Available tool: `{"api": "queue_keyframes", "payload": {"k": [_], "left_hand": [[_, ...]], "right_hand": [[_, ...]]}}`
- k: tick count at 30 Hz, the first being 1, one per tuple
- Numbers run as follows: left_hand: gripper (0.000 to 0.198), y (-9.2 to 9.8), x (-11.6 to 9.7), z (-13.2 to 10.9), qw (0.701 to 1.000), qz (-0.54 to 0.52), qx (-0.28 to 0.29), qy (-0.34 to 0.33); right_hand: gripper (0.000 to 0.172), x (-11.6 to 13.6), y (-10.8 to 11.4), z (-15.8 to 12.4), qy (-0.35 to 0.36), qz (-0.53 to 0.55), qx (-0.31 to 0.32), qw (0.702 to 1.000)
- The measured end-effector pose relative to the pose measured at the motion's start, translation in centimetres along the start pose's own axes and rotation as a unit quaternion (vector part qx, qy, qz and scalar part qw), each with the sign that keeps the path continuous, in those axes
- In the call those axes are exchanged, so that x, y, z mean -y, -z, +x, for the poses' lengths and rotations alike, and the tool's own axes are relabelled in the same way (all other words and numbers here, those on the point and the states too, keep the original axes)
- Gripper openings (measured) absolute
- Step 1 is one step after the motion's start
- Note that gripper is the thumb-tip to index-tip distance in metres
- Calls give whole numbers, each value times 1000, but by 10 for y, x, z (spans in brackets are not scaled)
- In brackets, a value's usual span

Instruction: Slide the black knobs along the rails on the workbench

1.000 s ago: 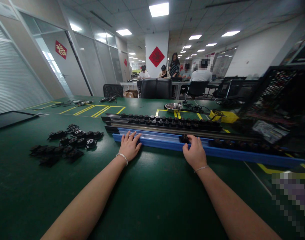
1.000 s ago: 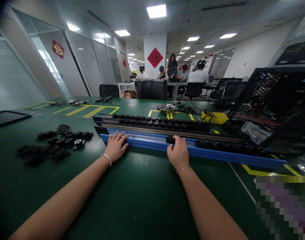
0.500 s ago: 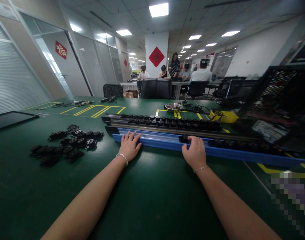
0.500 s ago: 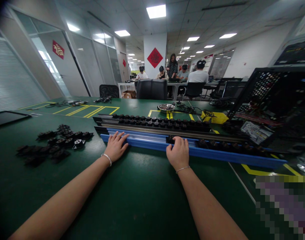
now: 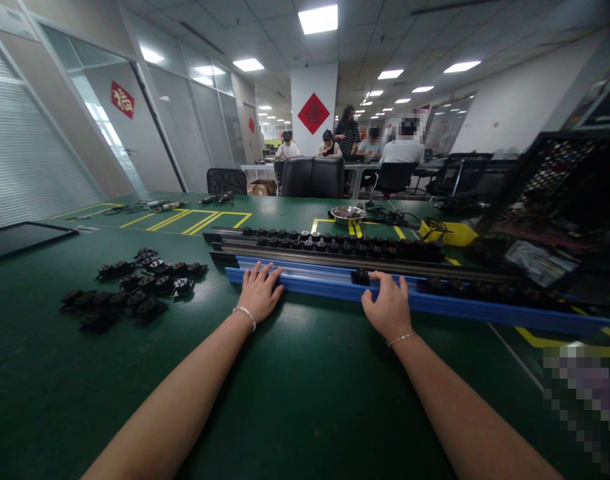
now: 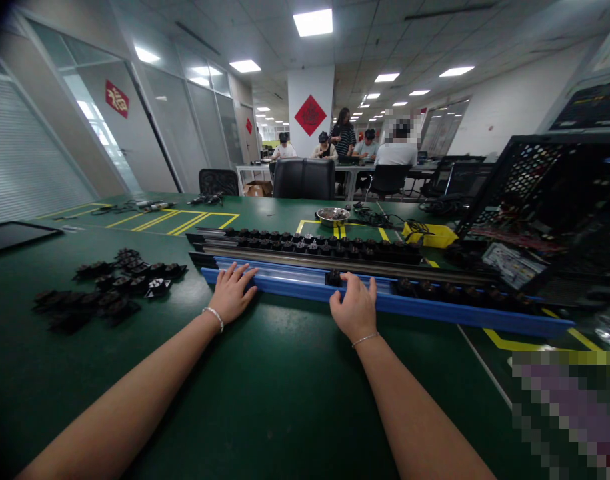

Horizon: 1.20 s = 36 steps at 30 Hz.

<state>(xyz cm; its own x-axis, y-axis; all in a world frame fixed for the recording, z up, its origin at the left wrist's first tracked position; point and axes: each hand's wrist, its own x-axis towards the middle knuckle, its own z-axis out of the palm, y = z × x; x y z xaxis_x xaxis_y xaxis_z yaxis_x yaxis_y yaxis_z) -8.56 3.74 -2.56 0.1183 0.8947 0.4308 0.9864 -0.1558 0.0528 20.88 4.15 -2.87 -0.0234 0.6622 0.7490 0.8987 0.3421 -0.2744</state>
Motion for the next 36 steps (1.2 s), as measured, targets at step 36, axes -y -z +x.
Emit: {"api": "queue_keyframes", "payload": {"k": [36], "left_hand": [[56,9,-34,3,995,-47,-36,-83]], "right_hand": [[40,11,7,-1,109,20,165,980]]}}
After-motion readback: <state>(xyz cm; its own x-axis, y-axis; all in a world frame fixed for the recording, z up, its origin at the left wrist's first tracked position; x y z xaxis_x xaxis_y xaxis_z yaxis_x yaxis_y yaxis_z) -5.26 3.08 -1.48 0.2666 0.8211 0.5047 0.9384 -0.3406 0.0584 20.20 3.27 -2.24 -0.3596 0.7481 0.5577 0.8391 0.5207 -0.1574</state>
